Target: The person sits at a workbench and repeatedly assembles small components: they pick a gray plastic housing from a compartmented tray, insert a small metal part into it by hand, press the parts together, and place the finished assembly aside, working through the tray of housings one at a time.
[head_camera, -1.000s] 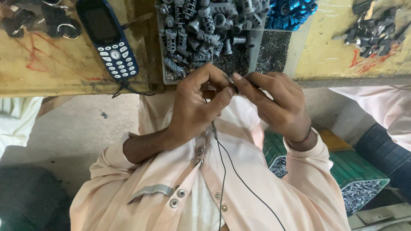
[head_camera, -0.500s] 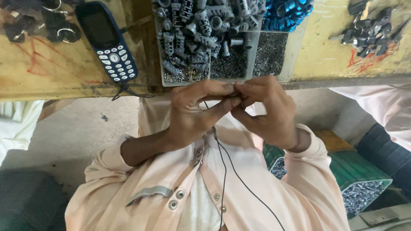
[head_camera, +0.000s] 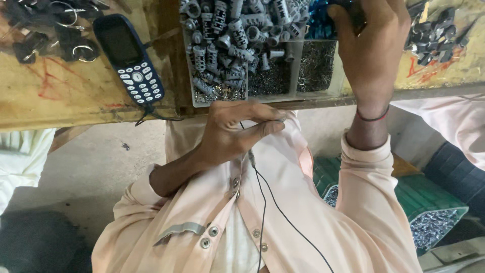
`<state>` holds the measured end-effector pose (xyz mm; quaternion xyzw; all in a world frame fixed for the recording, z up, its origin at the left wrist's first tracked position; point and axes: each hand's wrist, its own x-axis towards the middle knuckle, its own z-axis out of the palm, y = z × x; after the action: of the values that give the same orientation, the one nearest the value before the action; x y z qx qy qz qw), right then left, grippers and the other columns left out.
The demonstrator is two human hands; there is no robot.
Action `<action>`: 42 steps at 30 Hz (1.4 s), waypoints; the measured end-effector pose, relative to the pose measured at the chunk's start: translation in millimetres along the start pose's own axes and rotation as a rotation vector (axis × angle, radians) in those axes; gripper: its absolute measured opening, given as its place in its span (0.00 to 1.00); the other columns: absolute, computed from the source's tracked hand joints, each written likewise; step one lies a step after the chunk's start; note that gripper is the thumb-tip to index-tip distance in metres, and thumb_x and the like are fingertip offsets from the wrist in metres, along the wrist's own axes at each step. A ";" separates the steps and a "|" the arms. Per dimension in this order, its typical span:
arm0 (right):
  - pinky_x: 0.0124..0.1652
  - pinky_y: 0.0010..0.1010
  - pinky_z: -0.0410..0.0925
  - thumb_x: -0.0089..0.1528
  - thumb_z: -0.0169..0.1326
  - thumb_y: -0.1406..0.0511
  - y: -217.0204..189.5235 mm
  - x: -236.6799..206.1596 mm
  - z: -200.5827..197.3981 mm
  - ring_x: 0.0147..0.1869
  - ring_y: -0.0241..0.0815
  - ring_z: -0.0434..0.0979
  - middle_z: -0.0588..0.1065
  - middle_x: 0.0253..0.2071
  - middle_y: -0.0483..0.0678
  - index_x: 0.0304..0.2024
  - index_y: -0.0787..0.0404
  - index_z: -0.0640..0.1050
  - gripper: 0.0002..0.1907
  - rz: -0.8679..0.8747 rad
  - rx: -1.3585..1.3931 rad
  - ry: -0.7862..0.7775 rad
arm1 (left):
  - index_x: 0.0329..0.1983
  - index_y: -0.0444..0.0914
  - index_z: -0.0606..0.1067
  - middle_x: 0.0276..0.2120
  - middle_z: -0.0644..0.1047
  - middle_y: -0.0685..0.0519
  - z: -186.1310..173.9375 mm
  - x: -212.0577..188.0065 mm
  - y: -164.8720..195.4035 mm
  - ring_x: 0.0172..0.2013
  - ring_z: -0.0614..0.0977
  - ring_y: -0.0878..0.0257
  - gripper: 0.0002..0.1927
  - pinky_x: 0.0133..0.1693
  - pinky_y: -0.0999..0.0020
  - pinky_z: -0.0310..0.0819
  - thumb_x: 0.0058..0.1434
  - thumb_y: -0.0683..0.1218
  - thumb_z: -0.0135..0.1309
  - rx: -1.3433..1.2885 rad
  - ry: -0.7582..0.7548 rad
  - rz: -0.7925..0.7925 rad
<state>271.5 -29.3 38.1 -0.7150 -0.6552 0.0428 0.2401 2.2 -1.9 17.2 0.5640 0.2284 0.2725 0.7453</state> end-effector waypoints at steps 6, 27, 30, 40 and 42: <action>0.41 0.39 0.67 0.65 0.61 0.78 -1.6 2.9 -4.6 0.42 0.53 0.77 0.76 0.39 0.57 0.45 0.70 0.77 0.08 -0.050 0.050 -0.060 | 0.45 0.34 0.81 0.44 0.85 0.49 -2.3 1.9 -5.6 0.43 0.88 0.65 0.07 0.47 0.72 0.85 0.65 0.38 0.64 0.020 -0.043 0.007; 0.41 0.29 0.73 0.75 0.51 0.77 16.1 4.6 -15.4 0.42 0.43 0.80 0.77 0.45 0.54 0.47 0.69 0.72 0.02 0.236 0.906 -0.139 | 0.42 0.35 0.81 0.43 0.85 0.49 -4.4 -0.5 -8.5 0.42 0.88 0.64 0.05 0.45 0.71 0.84 0.64 0.38 0.64 0.056 -0.052 0.029; 0.38 0.29 0.75 0.70 0.50 0.74 8.9 -3.1 -14.7 0.39 0.42 0.81 0.78 0.43 0.54 0.53 0.67 0.71 0.09 0.479 1.170 -0.028 | 0.44 0.35 0.80 0.44 0.84 0.48 -3.2 0.5 -10.2 0.44 0.88 0.61 0.06 0.46 0.70 0.84 0.64 0.37 0.64 0.114 -0.058 0.112; 0.46 0.32 0.77 0.72 0.49 0.76 -52.3 -65.8 -20.9 0.44 0.42 0.82 0.78 0.44 0.54 0.54 0.71 0.73 0.08 0.563 1.258 -0.356 | 0.52 0.31 0.77 0.52 0.78 0.42 -14.1 5.8 -4.1 0.52 0.84 0.49 0.16 0.50 0.62 0.83 0.61 0.32 0.58 0.569 -0.092 0.407; 0.49 0.33 0.77 0.71 0.50 0.78 -56.5 -66.1 -21.9 0.47 0.42 0.81 0.76 0.46 0.54 0.54 0.72 0.73 0.10 0.504 1.257 -0.376 | 0.52 0.31 0.77 0.53 0.78 0.41 -13.9 8.9 -2.1 0.54 0.83 0.48 0.15 0.52 0.60 0.83 0.61 0.33 0.59 0.641 -0.121 0.475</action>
<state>218.9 -97.4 63.3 -0.5511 -0.3512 0.5908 0.4732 0.1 13.5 11.4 0.8200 0.1207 0.3183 0.4602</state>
